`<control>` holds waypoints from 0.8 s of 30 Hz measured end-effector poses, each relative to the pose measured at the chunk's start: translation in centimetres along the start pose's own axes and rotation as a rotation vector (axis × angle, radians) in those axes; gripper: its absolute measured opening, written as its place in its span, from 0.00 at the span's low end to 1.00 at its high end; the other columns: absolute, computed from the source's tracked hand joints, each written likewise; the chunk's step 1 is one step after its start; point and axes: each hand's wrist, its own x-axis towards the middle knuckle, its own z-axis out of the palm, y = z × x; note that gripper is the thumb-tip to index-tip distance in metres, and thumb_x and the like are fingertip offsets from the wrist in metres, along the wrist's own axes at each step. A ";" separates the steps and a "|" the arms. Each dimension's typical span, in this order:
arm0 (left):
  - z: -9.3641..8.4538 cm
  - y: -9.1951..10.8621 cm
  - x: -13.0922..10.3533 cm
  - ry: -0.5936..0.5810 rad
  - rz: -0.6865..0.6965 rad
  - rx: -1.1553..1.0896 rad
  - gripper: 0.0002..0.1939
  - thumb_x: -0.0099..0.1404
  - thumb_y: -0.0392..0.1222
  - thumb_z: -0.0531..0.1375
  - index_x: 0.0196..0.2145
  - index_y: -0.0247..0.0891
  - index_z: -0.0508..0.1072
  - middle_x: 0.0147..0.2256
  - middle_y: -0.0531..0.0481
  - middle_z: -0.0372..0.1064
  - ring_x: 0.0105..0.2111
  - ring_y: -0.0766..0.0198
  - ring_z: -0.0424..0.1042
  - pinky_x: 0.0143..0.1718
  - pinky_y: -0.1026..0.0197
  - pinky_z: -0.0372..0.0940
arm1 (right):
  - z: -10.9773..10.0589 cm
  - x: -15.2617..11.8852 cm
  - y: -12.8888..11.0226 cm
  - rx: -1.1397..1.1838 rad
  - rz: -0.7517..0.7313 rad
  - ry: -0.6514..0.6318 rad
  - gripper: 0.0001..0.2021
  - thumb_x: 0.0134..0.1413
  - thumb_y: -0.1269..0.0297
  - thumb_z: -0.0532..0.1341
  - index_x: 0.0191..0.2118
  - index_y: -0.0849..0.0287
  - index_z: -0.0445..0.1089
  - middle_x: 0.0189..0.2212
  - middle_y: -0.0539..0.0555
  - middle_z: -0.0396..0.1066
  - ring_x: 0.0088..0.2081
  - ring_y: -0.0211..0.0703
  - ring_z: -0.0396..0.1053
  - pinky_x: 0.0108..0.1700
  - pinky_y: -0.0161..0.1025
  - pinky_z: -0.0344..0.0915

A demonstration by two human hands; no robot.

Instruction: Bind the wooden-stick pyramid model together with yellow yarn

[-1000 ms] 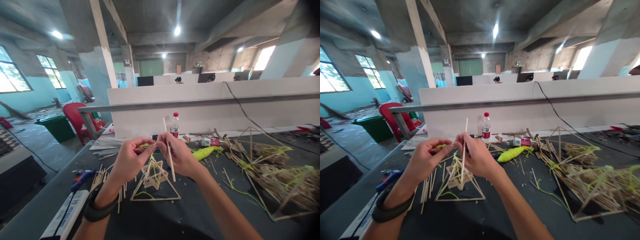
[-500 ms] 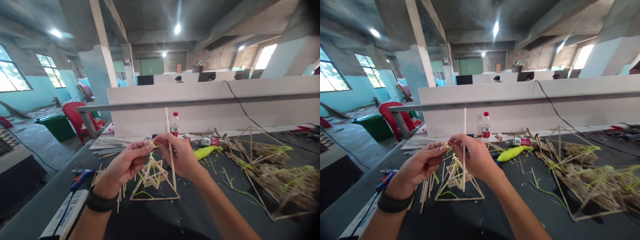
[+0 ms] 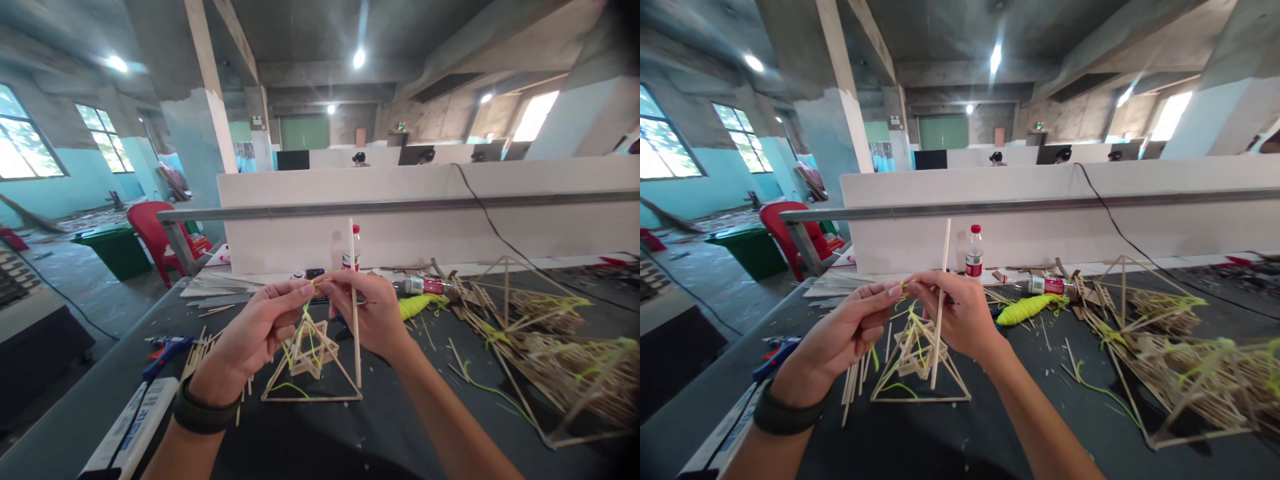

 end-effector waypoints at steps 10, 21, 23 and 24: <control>-0.2 0.3 0.1 0.035 0.044 0.050 0.08 0.60 0.43 0.68 0.35 0.36 0.80 0.22 0.61 0.41 0.18 0.77 0.35 0.13 0.74 0.37 | 0.0 0.0 0.3 0.094 0.091 0.025 0.07 0.67 0.60 0.57 0.40 0.55 0.69 0.24 0.49 0.73 0.20 0.36 0.69 0.25 0.38 0.64; -0.3 -0.3 0.6 0.159 0.133 0.203 0.11 0.59 0.47 0.69 0.34 0.37 0.78 0.18 0.62 0.43 0.17 0.75 0.38 0.15 0.70 0.39 | -0.7 0.1 1.1 0.158 0.164 -0.019 0.09 0.65 0.59 0.57 0.42 0.56 0.71 0.24 0.49 0.71 0.23 0.37 0.69 0.27 0.38 0.64; -0.2 -0.5 0.7 0.167 0.149 0.241 0.11 0.60 0.48 0.68 0.35 0.38 0.78 0.18 0.61 0.46 0.17 0.75 0.41 0.15 0.70 0.40 | -0.9 -0.1 1.3 0.165 0.179 -0.097 0.14 0.63 0.59 0.59 0.51 0.55 0.71 0.28 0.51 0.73 0.24 0.38 0.69 0.27 0.38 0.64; -0.1 -0.6 0.7 0.171 0.155 0.258 0.11 0.60 0.48 0.68 0.35 0.38 0.78 0.18 0.61 0.48 0.17 0.75 0.42 0.15 0.69 0.41 | -1.0 -0.1 1.4 0.161 0.174 -0.124 0.18 0.61 0.58 0.61 0.56 0.53 0.69 0.32 0.52 0.75 0.25 0.38 0.69 0.27 0.38 0.64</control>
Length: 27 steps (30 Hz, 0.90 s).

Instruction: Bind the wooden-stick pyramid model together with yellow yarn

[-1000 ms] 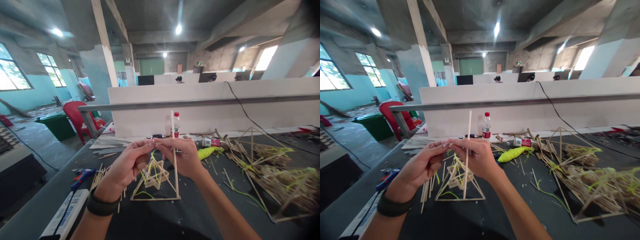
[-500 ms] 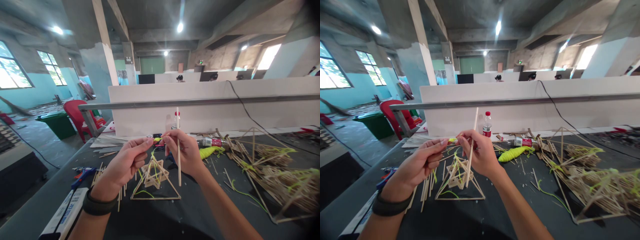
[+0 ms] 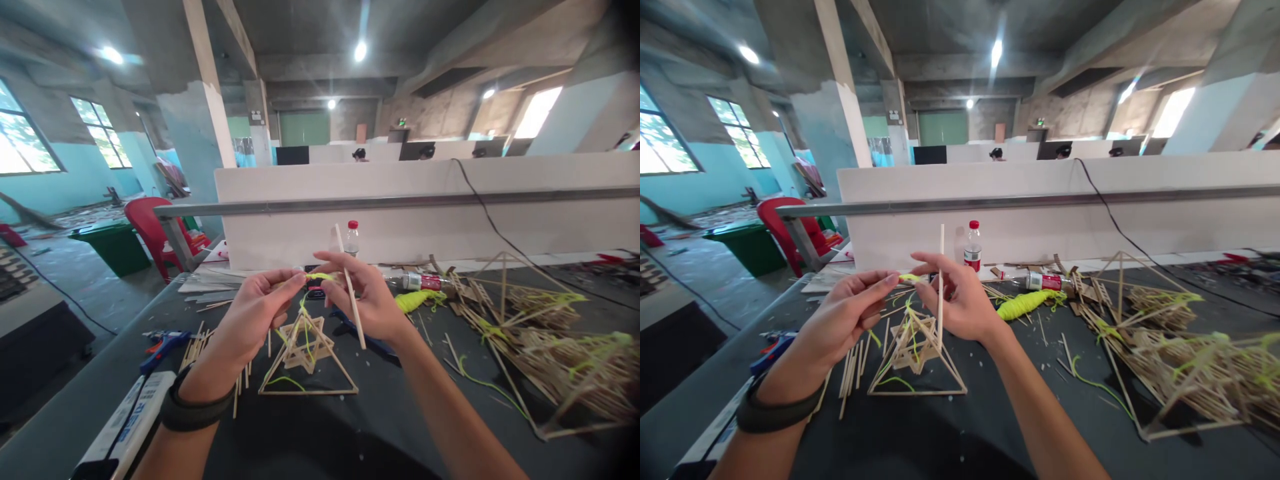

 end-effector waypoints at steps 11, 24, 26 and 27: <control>0.3 0.1 -0.7 -0.048 0.017 0.103 0.12 0.63 0.50 0.65 0.34 0.38 0.76 0.19 0.60 0.47 0.17 0.74 0.43 0.17 0.65 0.38 | 0.2 0.2 0.3 0.009 -0.084 -0.016 0.07 0.59 0.64 0.65 0.42 0.52 0.80 0.22 0.48 0.72 0.23 0.36 0.67 0.25 0.36 0.61; 0.3 0.0 -0.7 -0.030 0.007 0.141 0.12 0.66 0.46 0.59 0.28 0.39 0.65 0.16 0.62 0.42 0.16 0.72 0.41 0.18 0.63 0.37 | 0.3 0.2 0.2 -0.307 -0.220 -0.011 0.04 0.62 0.64 0.60 0.39 0.57 0.70 0.25 0.48 0.68 0.24 0.35 0.63 0.28 0.35 0.60; 0.4 -0.2 -0.4 -0.036 -0.014 0.114 0.14 0.67 0.45 0.57 0.25 0.40 0.62 0.16 0.62 0.40 0.16 0.72 0.40 0.18 0.63 0.37 | 0.3 0.2 0.2 -0.373 -0.240 -0.029 0.04 0.63 0.64 0.58 0.39 0.57 0.68 0.27 0.49 0.68 0.24 0.34 0.62 0.28 0.36 0.59; 0.5 -0.3 -0.2 -0.032 -0.024 0.101 0.15 0.68 0.44 0.55 0.24 0.40 0.60 0.16 0.62 0.39 0.16 0.72 0.39 0.18 0.63 0.36 | 0.4 0.2 0.2 -0.399 -0.247 -0.035 0.03 0.63 0.65 0.57 0.39 0.57 0.67 0.28 0.49 0.68 0.23 0.34 0.61 0.28 0.36 0.58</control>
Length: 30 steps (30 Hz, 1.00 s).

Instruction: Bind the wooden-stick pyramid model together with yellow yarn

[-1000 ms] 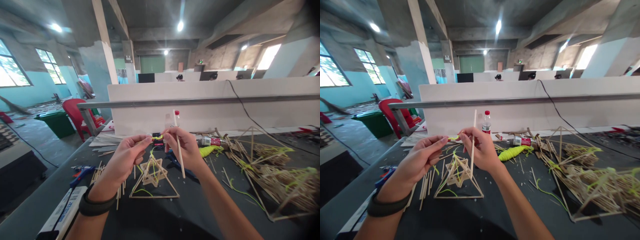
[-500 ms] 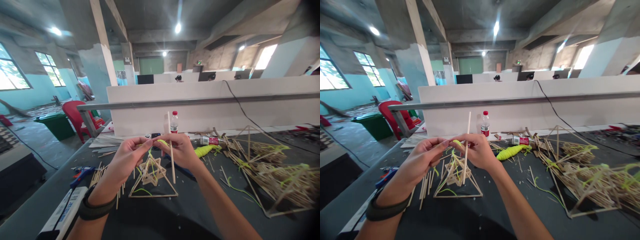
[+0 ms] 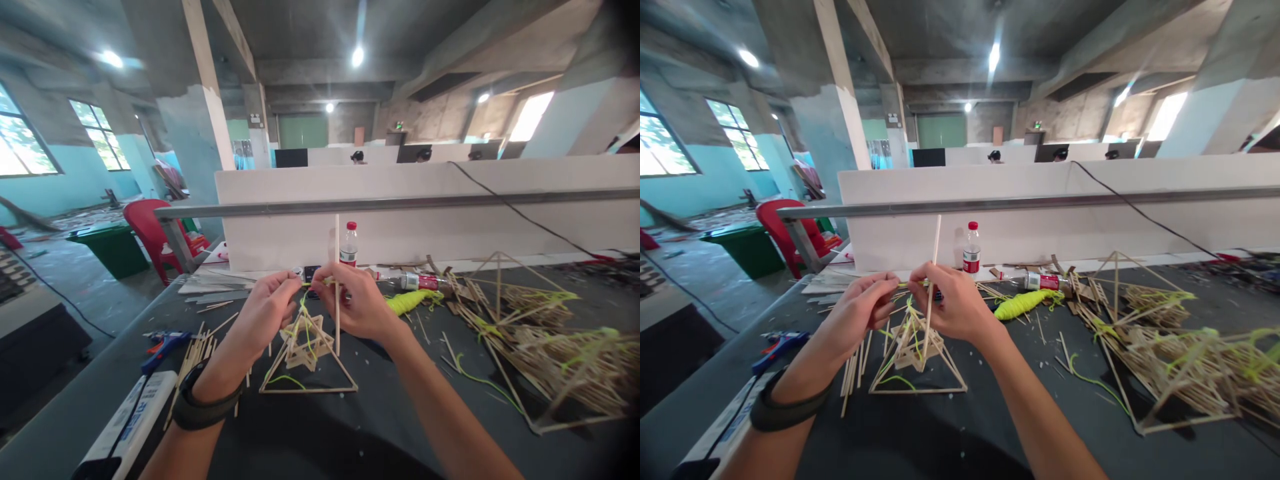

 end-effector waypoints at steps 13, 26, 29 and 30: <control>1.2 -1.2 0.2 0.335 0.232 0.149 0.29 0.60 0.46 0.64 0.21 0.41 0.44 0.19 0.61 0.38 0.18 0.72 0.45 0.19 0.65 0.44 | 0.3 -0.2 -1.6 -0.051 -0.027 -0.090 0.04 0.60 0.70 0.55 0.34 0.56 0.58 0.22 0.44 0.58 0.22 0.33 0.50 0.26 0.37 0.49; 0.8 0.5 -1.1 0.458 0.462 0.539 0.25 0.63 0.35 0.58 0.21 0.41 0.42 0.21 0.59 0.36 0.21 0.70 0.40 0.22 0.62 0.42 | -0.6 0.0 -2.5 0.012 0.004 -0.138 0.03 0.61 0.70 0.55 0.36 0.56 0.59 0.24 0.44 0.60 0.22 0.33 0.52 0.26 0.36 0.51; 0.0 0.5 -1.1 0.268 0.324 0.459 0.26 0.68 0.49 0.57 0.20 0.40 0.47 0.20 0.59 0.38 0.20 0.70 0.43 0.21 0.63 0.43 | -1.1 -0.1 -2.2 0.069 0.035 -0.081 0.03 0.65 0.68 0.54 0.37 0.56 0.60 0.22 0.44 0.59 0.21 0.33 0.53 0.27 0.36 0.53; -0.2 0.5 -1.1 0.190 0.265 0.409 0.26 0.69 0.53 0.56 0.21 0.40 0.50 0.20 0.59 0.40 0.20 0.70 0.44 0.21 0.63 0.43 | -1.3 -0.1 -2.2 0.092 0.053 -0.057 0.03 0.66 0.66 0.54 0.38 0.56 0.61 0.22 0.44 0.60 0.21 0.33 0.55 0.27 0.36 0.54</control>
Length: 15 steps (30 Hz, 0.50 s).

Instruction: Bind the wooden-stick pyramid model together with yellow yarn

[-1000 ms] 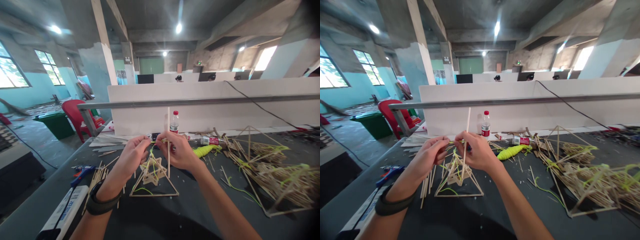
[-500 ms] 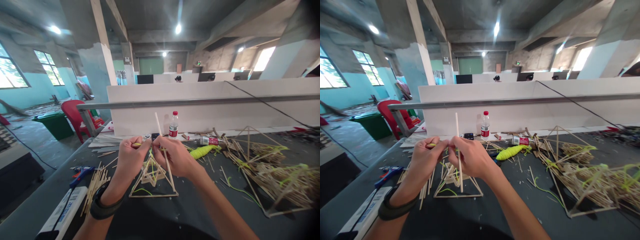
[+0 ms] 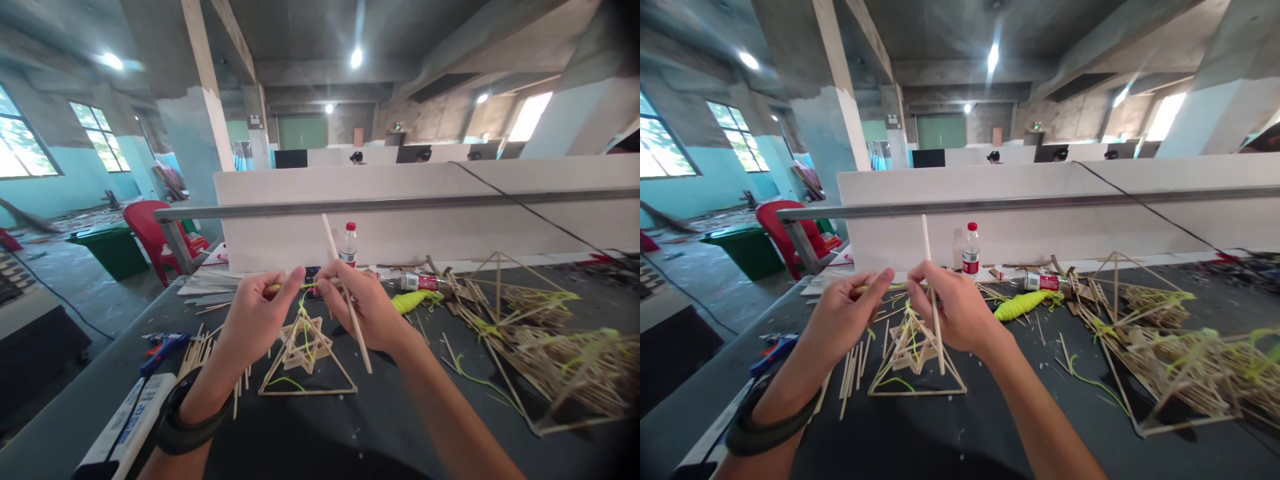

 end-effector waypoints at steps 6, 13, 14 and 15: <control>-0.6 0.5 0.0 -0.262 -0.105 -0.400 0.21 0.68 0.55 0.57 0.24 0.39 0.59 0.22 0.59 0.43 0.20 0.71 0.42 0.19 0.66 0.44 | -0.6 -0.1 0.1 0.091 0.047 0.057 0.07 0.67 0.60 0.56 0.40 0.56 0.65 0.20 0.44 0.61 0.20 0.33 0.60 0.25 0.35 0.56; -0.6 0.2 -0.1 -0.175 0.049 -0.593 0.17 0.68 0.49 0.59 0.24 0.39 0.71 0.35 0.49 0.66 0.36 0.64 0.66 0.39 0.63 0.63 | 0.2 0.0 -0.1 0.110 0.068 0.022 0.07 0.67 0.60 0.56 0.40 0.57 0.65 0.19 0.45 0.64 0.20 0.34 0.60 0.24 0.35 0.58; -0.5 0.1 0.0 -0.160 0.060 -0.607 0.17 0.67 0.50 0.60 0.24 0.39 0.72 0.38 0.49 0.68 0.39 0.62 0.67 0.42 0.62 0.63 | 0.3 0.0 -0.1 0.123 0.066 0.015 0.07 0.67 0.60 0.56 0.40 0.57 0.65 0.21 0.46 0.66 0.20 0.33 0.60 0.24 0.35 0.58; -0.4 0.1 0.0 -0.146 0.065 -0.608 0.17 0.67 0.50 0.60 0.24 0.39 0.73 0.38 0.49 0.68 0.39 0.62 0.67 0.43 0.62 0.62 | 0.5 0.0 -0.2 0.146 0.064 0.014 0.07 0.67 0.60 0.56 0.41 0.58 0.65 0.24 0.48 0.68 0.20 0.33 0.61 0.23 0.35 0.59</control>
